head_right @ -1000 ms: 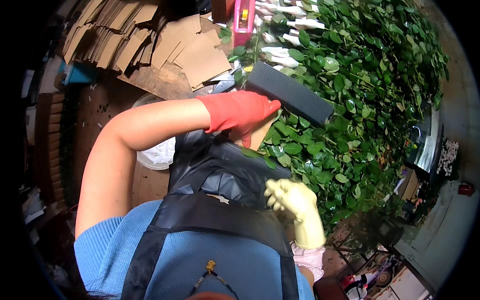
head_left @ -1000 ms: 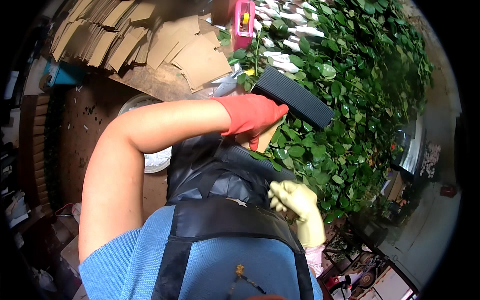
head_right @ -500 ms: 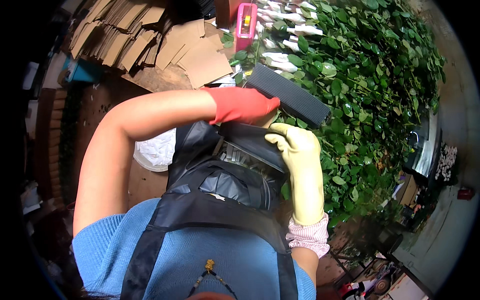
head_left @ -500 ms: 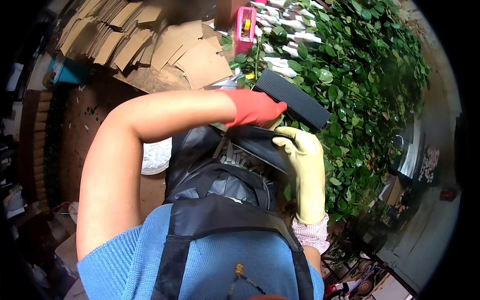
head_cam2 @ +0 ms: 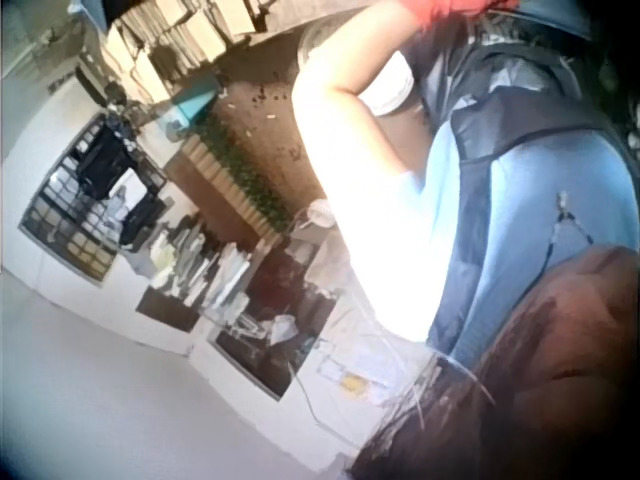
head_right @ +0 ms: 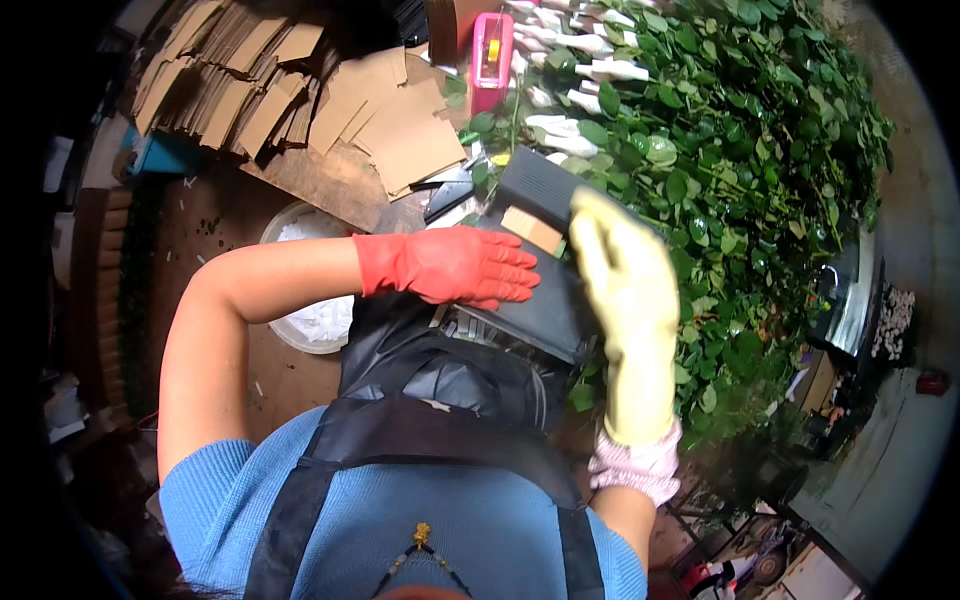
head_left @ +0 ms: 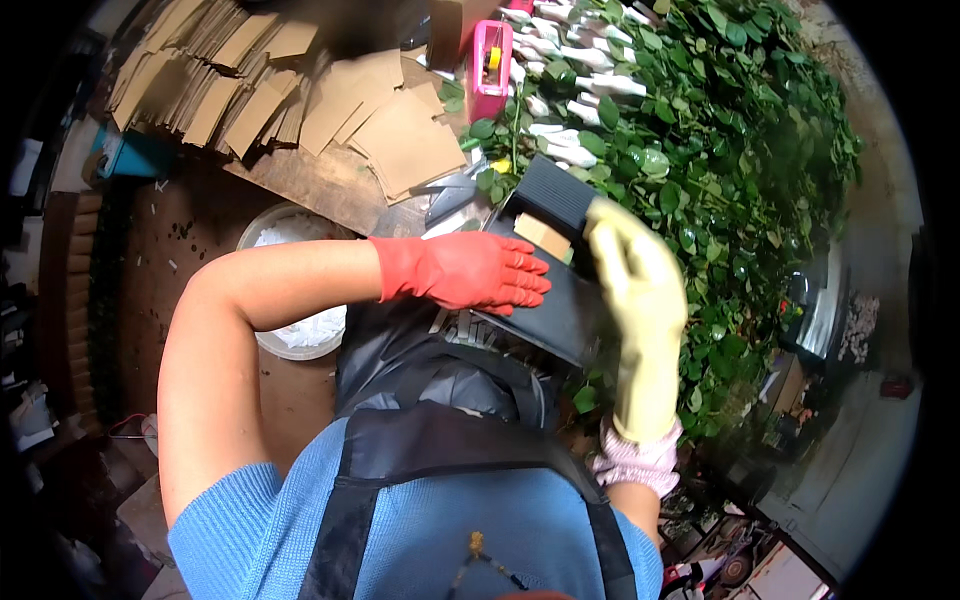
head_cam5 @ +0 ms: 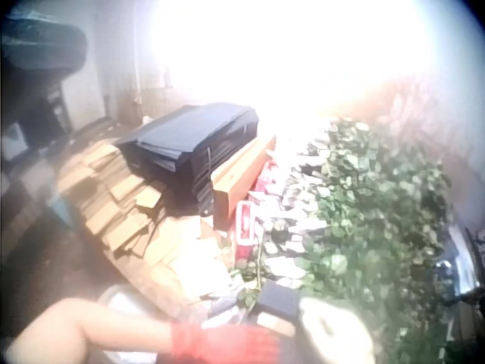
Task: The person arranges white flowers and green leaves into a black rectangular tray. They place a piece of cardboard inside the tray, then carefully position the flowers and foliage to create a floral display. The person adjusts the arrangement multiple times to ensure the flowers are properly aligned.
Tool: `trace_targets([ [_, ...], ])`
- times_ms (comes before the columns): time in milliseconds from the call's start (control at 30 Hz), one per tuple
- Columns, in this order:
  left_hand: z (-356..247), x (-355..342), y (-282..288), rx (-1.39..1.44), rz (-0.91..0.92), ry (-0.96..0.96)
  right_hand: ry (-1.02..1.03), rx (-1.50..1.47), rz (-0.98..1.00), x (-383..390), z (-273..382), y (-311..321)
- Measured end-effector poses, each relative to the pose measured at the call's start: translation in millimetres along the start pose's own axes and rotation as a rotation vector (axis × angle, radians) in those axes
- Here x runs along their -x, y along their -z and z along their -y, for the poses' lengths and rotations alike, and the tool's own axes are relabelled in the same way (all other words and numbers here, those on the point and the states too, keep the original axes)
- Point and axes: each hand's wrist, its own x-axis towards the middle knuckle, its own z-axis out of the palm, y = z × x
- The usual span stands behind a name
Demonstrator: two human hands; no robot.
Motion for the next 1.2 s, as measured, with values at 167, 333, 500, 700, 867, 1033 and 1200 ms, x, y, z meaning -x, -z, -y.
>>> trace_targets([
  [167,2.5,-5.6,-9.9,-0.021,0.000,0.031,0.109,0.491,0.101,-40.3,12.2,10.0],
  [333,-7.9,-6.7,-4.4,0.092,0.064,0.222,0.316,1.042,0.335,16.8,9.7,-30.6],
  [500,-8.8,-4.3,-1.5,0.006,-0.086,0.062,0.305,1.132,0.279,42.1,7.4,-48.7],
  [700,-18.0,54.4,-28.8,-0.320,-0.607,0.488,0.093,1.350,0.498,55.8,29.8,-67.7],
  [867,37.1,72.1,-53.6,-0.446,-0.239,1.145,0.092,1.384,0.575,61.3,29.5,-67.3],
  [1033,63.1,59.6,-24.2,-0.219,0.125,1.270,0.149,1.340,0.515,68.2,14.7,-64.9],
  [1200,18.6,59.8,27.3,0.537,-0.244,1.413,0.109,1.306,0.499,65.7,18.5,-64.6],
])
